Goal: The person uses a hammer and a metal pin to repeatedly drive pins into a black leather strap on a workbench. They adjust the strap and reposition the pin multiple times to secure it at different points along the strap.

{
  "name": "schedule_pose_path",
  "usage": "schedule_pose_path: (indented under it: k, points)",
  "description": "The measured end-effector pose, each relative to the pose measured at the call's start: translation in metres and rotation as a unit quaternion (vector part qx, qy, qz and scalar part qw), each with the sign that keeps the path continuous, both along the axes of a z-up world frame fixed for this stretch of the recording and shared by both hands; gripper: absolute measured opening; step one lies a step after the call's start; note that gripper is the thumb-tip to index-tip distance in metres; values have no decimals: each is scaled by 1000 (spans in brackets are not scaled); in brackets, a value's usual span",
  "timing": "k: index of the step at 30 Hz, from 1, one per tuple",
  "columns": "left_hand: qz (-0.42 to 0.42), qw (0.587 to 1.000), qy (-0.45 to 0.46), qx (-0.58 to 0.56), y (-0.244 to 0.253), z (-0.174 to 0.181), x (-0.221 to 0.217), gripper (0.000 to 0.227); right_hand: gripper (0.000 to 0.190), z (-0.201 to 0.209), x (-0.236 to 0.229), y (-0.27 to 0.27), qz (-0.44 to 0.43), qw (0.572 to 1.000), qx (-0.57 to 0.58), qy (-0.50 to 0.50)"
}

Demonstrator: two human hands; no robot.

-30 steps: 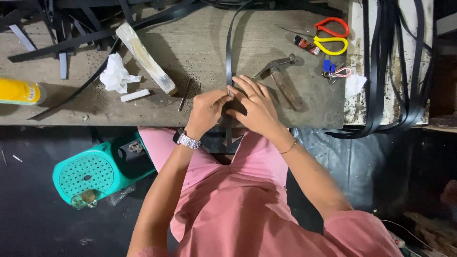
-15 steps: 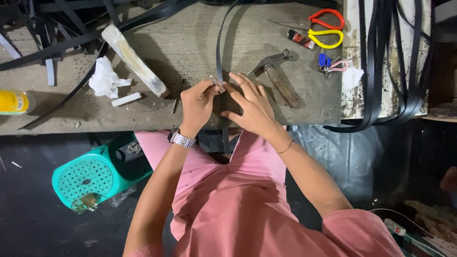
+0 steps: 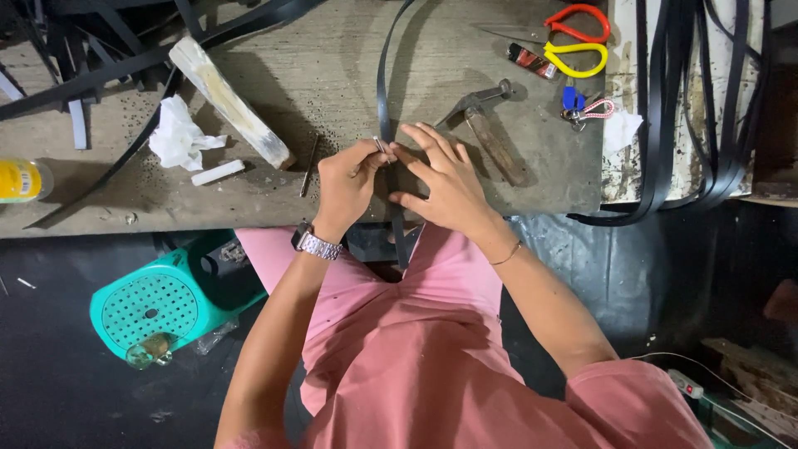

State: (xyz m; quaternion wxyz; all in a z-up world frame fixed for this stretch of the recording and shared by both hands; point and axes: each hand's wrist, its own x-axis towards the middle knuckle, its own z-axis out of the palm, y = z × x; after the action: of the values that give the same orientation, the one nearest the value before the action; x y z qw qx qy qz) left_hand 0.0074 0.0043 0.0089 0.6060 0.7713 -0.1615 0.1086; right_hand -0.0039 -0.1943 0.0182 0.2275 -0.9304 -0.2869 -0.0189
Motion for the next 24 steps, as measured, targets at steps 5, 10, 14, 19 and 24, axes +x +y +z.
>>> schedule_pose_path:
  k: [5, 10, 14, 19, 24]
  points:
    - [7, 999, -18, 33, -2, -3, -2, 9, 68, -1, -1, 0, 0, 1000, 2, -12]
    - [-23, 997, -42, 58, 1, -12, 1, 15, 61, -12, -4, -10, -9, 999, 36, -14]
    - [-43, 997, -41, 53, 3, -7, 0, 18, 43, 0, -8, -36, -243, 961, -77, -104]
    - [-58, 992, -67, 95, 4, -9, -1, 16, 37, -16, -12, -73, -302, 896, -265, -189]
    - [-33, 992, -65, 103, 7, -44, -2, 21, 32, 33, -23, -66, -249, 958, 136, 22]
